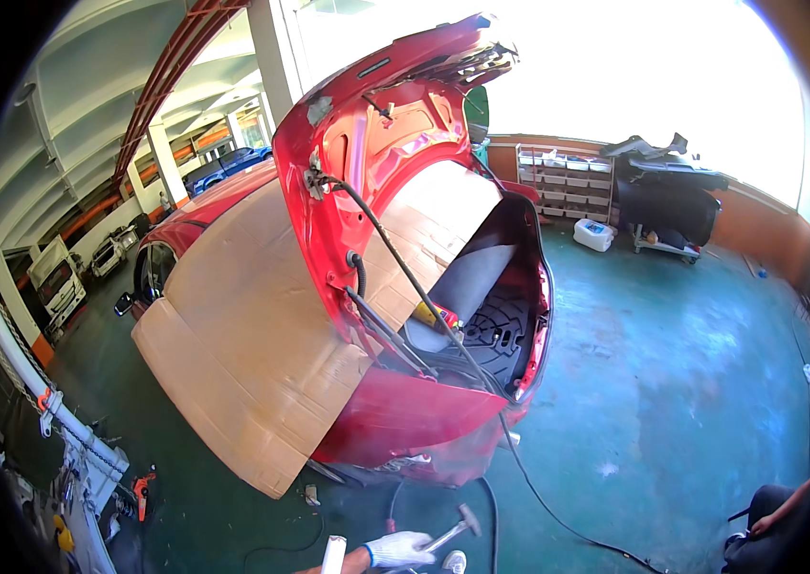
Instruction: The person uses a hammer to chip away material from the underside of a red car hood, then switches to a welding torch to weld the same area. The person wears gloves and works in a garage with other vehicles visible in the background.
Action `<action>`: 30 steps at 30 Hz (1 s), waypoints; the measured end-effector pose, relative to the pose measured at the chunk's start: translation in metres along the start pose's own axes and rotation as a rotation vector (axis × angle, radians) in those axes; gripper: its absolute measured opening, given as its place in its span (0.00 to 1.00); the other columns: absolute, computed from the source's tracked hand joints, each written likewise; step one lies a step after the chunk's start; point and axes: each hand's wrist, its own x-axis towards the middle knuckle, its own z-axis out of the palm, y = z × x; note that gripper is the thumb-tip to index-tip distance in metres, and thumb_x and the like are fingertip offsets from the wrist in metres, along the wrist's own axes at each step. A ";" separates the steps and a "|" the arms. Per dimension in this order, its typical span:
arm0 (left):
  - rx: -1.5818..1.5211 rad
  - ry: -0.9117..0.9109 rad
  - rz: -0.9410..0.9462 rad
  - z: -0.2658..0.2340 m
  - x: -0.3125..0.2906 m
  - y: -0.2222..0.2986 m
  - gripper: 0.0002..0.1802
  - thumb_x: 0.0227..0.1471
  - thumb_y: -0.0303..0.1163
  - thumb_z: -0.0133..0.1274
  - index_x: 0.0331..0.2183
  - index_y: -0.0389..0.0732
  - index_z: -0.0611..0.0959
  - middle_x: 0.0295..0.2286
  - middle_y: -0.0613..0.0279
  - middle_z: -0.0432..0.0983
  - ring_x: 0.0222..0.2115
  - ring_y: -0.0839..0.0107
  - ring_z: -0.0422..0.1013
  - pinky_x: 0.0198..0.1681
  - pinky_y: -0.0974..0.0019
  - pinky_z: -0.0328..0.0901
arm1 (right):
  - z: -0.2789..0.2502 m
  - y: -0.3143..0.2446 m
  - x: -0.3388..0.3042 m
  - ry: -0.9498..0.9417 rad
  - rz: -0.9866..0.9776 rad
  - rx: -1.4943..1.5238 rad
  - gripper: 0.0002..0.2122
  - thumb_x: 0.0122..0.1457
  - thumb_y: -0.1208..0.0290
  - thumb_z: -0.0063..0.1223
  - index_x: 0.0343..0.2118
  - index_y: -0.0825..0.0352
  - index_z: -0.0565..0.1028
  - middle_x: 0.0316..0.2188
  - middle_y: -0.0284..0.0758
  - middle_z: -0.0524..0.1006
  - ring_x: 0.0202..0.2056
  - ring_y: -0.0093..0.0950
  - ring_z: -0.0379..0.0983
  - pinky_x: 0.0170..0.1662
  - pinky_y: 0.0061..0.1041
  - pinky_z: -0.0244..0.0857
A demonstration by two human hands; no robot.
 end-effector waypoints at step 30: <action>0.340 1.759 -0.054 -0.434 -0.182 0.246 0.20 0.57 0.36 0.62 0.46 0.32 0.84 0.37 0.53 0.84 0.38 0.68 0.78 0.46 0.63 0.72 | -0.438 -0.440 0.279 0.191 -1.095 1.457 0.13 0.73 0.66 0.42 0.50 0.71 0.69 0.23 0.29 0.70 0.20 0.16 0.64 0.23 0.16 0.56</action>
